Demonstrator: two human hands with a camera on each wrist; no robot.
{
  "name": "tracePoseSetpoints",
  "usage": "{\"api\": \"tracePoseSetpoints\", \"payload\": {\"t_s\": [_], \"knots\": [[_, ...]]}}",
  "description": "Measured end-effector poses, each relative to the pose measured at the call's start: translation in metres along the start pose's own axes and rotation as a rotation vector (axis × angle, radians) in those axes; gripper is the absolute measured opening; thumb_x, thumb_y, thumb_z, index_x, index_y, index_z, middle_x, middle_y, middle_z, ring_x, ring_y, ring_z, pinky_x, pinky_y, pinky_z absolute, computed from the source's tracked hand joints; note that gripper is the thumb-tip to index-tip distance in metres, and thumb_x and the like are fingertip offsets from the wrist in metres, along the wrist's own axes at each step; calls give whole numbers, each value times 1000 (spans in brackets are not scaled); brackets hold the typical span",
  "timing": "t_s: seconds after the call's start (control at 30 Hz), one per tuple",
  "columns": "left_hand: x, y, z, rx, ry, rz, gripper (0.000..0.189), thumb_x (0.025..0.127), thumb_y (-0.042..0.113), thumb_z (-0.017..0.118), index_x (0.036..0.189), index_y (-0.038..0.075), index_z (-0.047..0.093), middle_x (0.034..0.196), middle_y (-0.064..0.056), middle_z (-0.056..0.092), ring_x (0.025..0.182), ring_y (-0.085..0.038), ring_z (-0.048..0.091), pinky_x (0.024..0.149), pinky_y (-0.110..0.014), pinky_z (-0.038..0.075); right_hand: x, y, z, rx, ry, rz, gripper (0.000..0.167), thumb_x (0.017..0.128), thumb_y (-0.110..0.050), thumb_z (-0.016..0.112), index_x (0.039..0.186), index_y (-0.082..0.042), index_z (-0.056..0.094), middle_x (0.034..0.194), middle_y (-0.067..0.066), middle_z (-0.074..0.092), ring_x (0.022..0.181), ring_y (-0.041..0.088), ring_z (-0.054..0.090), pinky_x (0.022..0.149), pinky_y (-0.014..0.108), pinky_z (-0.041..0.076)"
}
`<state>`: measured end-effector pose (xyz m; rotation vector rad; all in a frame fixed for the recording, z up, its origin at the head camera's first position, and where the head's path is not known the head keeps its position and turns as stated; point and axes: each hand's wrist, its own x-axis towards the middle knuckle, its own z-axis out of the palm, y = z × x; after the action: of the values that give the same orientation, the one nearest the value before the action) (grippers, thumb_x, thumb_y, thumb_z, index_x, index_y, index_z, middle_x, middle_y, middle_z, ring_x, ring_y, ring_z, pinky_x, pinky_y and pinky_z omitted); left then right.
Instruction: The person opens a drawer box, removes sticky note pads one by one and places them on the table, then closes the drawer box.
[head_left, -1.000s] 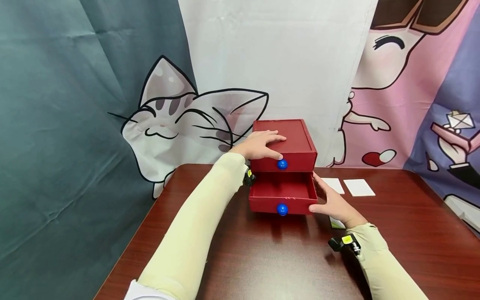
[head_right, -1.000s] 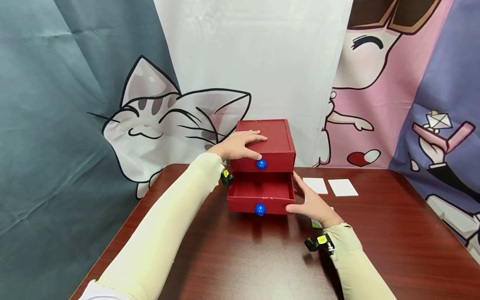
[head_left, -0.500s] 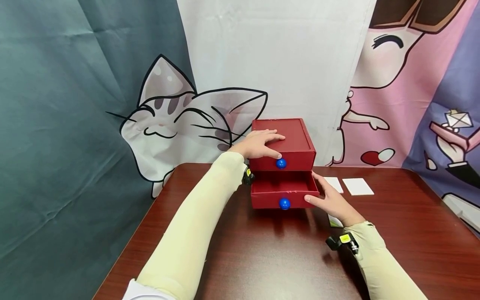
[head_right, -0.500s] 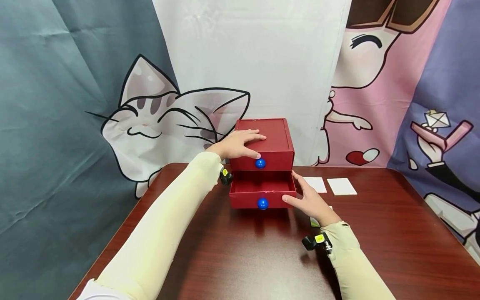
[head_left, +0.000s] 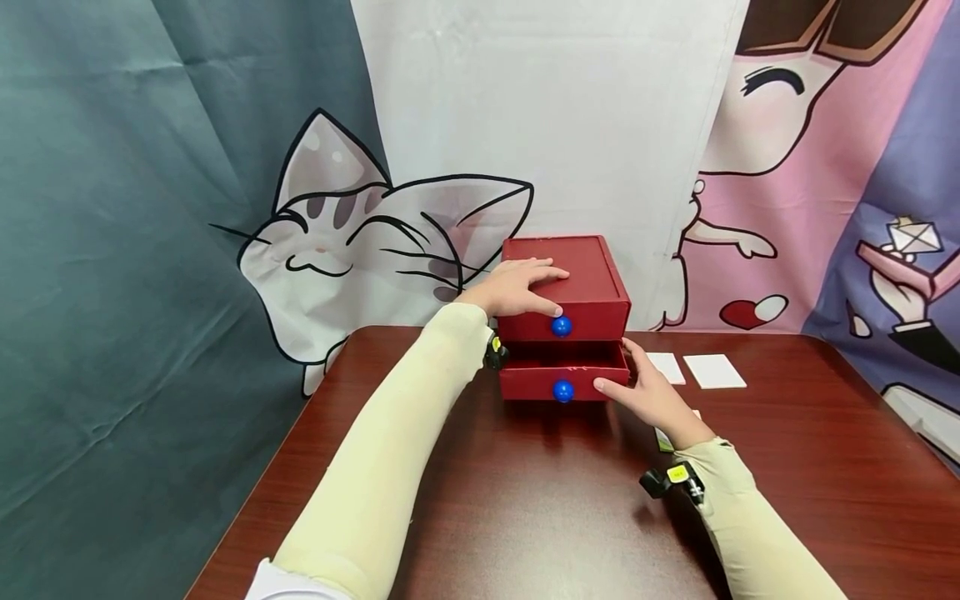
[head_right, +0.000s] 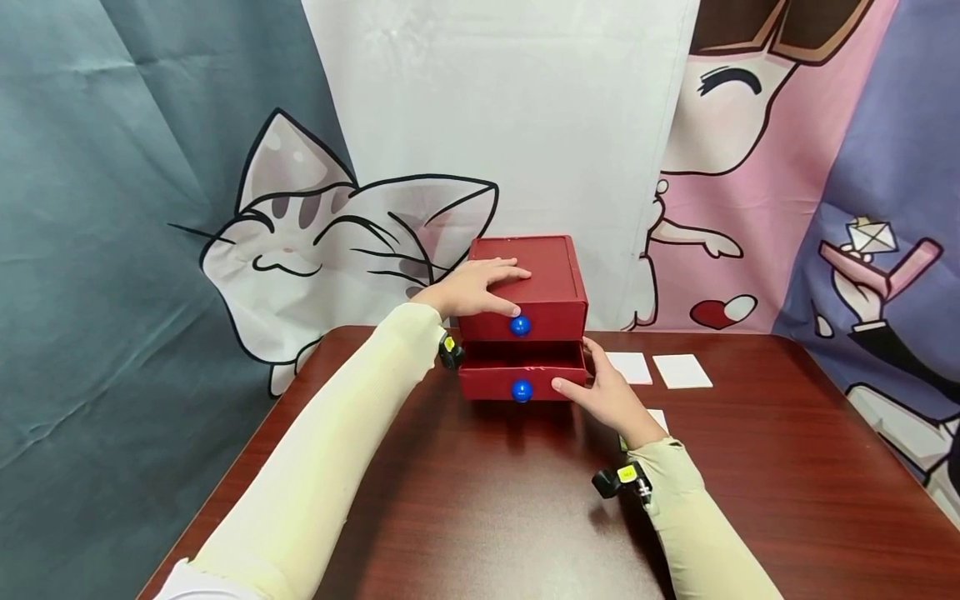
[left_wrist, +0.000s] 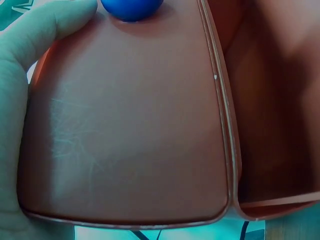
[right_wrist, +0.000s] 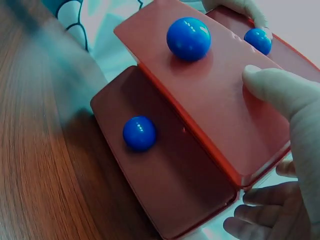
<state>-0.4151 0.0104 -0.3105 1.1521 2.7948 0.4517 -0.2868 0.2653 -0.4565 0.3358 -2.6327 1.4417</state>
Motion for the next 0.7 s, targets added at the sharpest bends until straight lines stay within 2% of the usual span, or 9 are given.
{"api": "tracePoseSetpoints", "payload": {"t_s": [0.2,0.5,0.7], "knots": [[0,1,0,1,5,6,73,89,54,66,155,34,43,166,2,27,154,-21,16,124,-46,8,7,1,5,23,26,61,95,93,-42,71,159,-3,15,151,26,40,132,43,46,107,59,42],[-1,2,0,7,0,11,71,90,54,64,155,33,42,166,2,27,155,-21,15,124,-46,7,14,5,14,89,91,98,94,93,-41,71,160,-6,14,148,27,42,132,44,47,109,59,39],[-2,2,0,10,1,9,72,90,54,64,155,34,42,167,3,26,155,-21,15,124,-46,8,19,4,21,106,123,139,99,91,-47,72,160,-8,12,152,26,37,135,44,43,111,60,37]]}}
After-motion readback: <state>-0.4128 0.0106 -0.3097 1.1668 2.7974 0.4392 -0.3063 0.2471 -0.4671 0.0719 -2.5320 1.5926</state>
